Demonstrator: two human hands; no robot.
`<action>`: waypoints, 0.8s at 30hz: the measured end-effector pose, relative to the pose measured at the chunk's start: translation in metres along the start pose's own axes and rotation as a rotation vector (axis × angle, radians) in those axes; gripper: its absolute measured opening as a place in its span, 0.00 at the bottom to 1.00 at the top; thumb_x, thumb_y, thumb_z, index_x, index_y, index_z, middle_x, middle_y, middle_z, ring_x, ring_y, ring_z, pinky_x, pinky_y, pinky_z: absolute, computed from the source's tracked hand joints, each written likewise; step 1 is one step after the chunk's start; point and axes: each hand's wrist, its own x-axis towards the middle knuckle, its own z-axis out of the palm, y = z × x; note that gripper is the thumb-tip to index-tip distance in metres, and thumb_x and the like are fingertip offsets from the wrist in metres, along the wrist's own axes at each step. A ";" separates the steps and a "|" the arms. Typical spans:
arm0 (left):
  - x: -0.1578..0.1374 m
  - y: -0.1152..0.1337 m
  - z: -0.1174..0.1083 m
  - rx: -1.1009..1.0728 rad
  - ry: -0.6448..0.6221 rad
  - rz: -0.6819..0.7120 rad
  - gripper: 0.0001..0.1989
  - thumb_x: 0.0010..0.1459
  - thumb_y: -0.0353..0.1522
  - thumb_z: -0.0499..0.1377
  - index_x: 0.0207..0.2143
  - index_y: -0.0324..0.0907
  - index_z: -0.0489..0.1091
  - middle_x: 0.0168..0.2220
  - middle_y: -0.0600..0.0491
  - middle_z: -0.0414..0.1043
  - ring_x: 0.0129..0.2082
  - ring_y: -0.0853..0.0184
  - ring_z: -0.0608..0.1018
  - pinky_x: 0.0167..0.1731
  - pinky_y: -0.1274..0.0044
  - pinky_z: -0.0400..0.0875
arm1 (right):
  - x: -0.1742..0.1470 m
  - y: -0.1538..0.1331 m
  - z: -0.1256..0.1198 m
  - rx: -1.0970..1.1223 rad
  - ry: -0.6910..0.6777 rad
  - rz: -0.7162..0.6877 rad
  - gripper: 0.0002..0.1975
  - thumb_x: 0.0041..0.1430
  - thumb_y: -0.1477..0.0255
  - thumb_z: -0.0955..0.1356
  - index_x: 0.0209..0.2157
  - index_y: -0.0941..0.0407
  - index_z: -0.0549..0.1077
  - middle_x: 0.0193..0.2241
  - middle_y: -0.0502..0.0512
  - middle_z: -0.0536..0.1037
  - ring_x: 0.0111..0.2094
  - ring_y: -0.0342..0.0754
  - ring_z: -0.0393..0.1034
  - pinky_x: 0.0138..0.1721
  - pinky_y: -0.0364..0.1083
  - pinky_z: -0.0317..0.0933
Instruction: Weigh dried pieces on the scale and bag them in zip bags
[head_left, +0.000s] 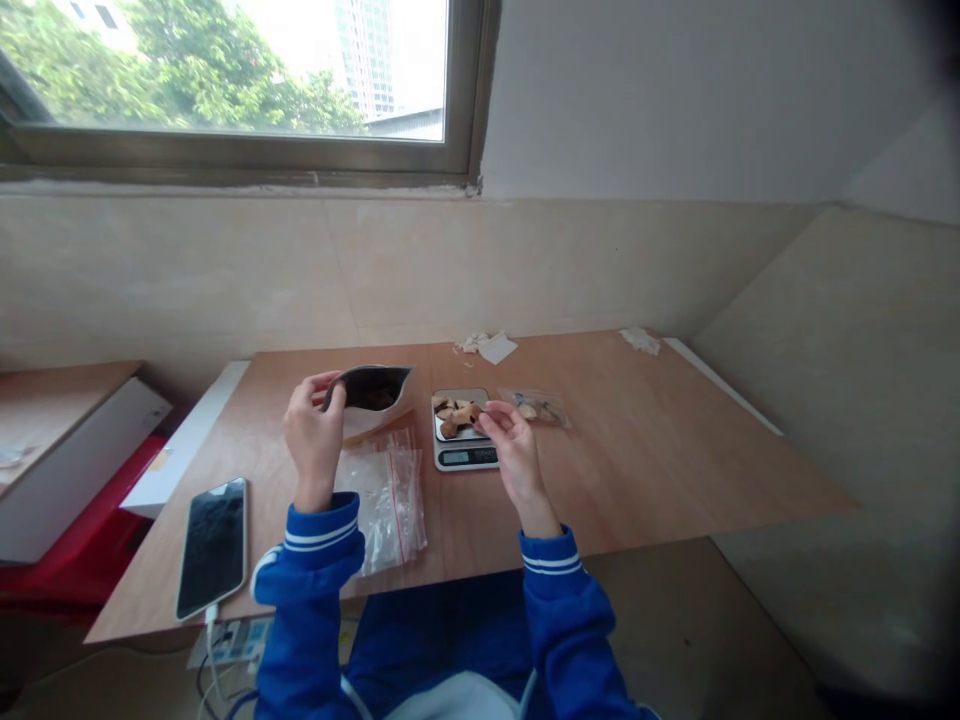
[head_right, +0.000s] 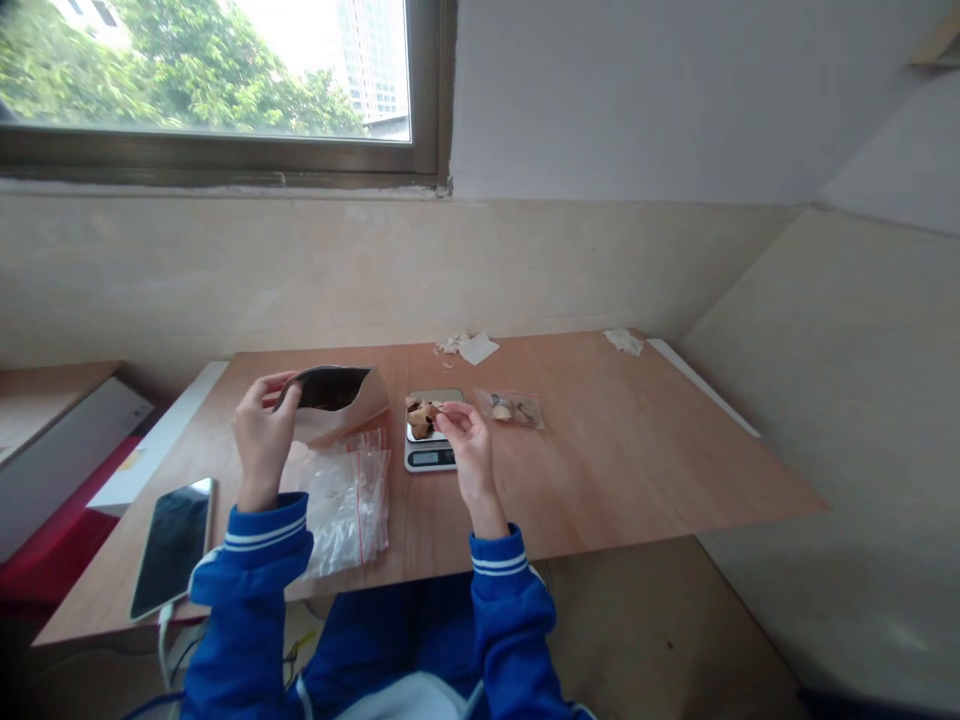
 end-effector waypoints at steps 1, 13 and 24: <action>0.004 -0.003 0.003 -0.020 0.032 -0.016 0.13 0.58 0.37 0.57 0.41 0.41 0.74 0.40 0.49 0.76 0.39 0.63 0.77 0.43 0.71 0.70 | 0.005 0.005 -0.009 0.004 0.011 0.014 0.17 0.46 0.65 0.76 0.37 0.55 0.74 0.34 0.51 0.77 0.34 0.45 0.74 0.41 0.47 0.70; 0.028 -0.037 0.018 -0.152 0.134 -0.117 0.16 0.64 0.39 0.50 0.49 0.37 0.60 0.51 0.41 0.66 0.51 0.60 0.72 0.52 0.67 0.68 | 0.112 0.069 -0.067 -0.289 0.050 -0.006 0.19 0.39 0.61 0.74 0.33 0.56 0.73 0.35 0.57 0.78 0.36 0.50 0.74 0.39 0.51 0.70; -0.013 -0.062 0.047 0.003 0.156 0.098 0.38 0.56 0.38 0.60 0.62 0.37 0.45 0.63 0.36 0.45 0.67 0.56 0.50 0.66 0.60 0.44 | 0.125 0.095 -0.071 -0.541 -0.019 -0.058 0.14 0.44 0.60 0.72 0.29 0.56 0.75 0.31 0.58 0.80 0.34 0.50 0.73 0.39 0.49 0.67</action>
